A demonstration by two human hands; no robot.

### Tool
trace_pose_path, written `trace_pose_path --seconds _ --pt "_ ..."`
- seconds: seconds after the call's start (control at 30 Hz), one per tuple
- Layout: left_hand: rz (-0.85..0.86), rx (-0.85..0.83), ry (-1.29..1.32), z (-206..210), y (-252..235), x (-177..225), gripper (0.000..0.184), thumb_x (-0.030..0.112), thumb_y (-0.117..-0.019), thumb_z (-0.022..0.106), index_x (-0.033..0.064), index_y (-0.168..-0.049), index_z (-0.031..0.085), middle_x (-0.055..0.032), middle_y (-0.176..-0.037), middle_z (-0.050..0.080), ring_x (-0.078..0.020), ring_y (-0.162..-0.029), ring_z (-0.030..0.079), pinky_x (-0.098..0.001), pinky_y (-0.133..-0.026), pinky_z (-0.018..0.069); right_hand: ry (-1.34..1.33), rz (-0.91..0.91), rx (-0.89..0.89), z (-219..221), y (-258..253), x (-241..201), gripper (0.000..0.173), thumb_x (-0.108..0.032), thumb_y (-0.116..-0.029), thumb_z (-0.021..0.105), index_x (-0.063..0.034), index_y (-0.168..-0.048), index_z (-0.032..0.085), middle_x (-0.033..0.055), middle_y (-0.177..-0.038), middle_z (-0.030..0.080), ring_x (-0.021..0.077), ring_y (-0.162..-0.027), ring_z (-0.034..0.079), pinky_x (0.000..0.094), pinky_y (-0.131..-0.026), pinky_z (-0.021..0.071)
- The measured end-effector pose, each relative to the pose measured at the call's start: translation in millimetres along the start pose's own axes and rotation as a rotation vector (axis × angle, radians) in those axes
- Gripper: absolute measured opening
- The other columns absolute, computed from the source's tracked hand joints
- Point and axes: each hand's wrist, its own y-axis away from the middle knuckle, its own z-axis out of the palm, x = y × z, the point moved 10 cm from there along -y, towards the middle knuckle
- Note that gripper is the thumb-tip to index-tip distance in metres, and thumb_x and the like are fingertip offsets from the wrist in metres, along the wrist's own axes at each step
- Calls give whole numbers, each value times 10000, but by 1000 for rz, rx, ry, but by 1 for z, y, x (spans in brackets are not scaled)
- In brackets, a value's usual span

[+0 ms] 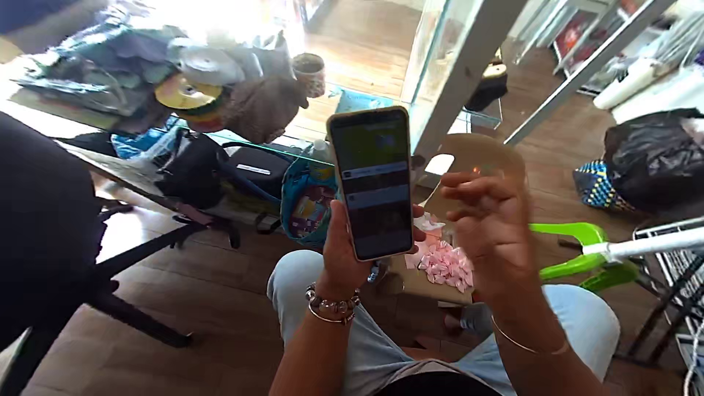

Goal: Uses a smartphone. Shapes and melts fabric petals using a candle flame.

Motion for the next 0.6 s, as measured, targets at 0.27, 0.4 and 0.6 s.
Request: trace_pose_path --seconds 0.27,0.4,0.6 --pt "77 11 28 -4 6 7 526 619 -1032 415 246 -1336 627 13 -1222 701 -114 -1114 680 -332 -931 583 190 -106 -261 39 25 27 462 -521 -1044 509 -225 -1386 605 92 -1577 367 171 -1368 479 333 -1049 514" --pt "75 4 37 -3 7 7 536 622 -1031 413 239 -1337 629 9 -1219 706 -114 -1106 686 -330 -928 585 286 -150 -270 40 26 28 459 -535 -1040 508 -231 -1363 627 103 -1560 364 187 -1404 424 374 -1094 470" --pt "55 9 47 -4 6 3 545 627 -1031 405 238 -1336 633 1 -1220 705 -123 -1110 685 -336 -933 582 380 -160 -254 40 27 31 498 -552 -1041 487 -230 -1404 599 115 -1550 367 191 -1391 423 384 -1092 454"
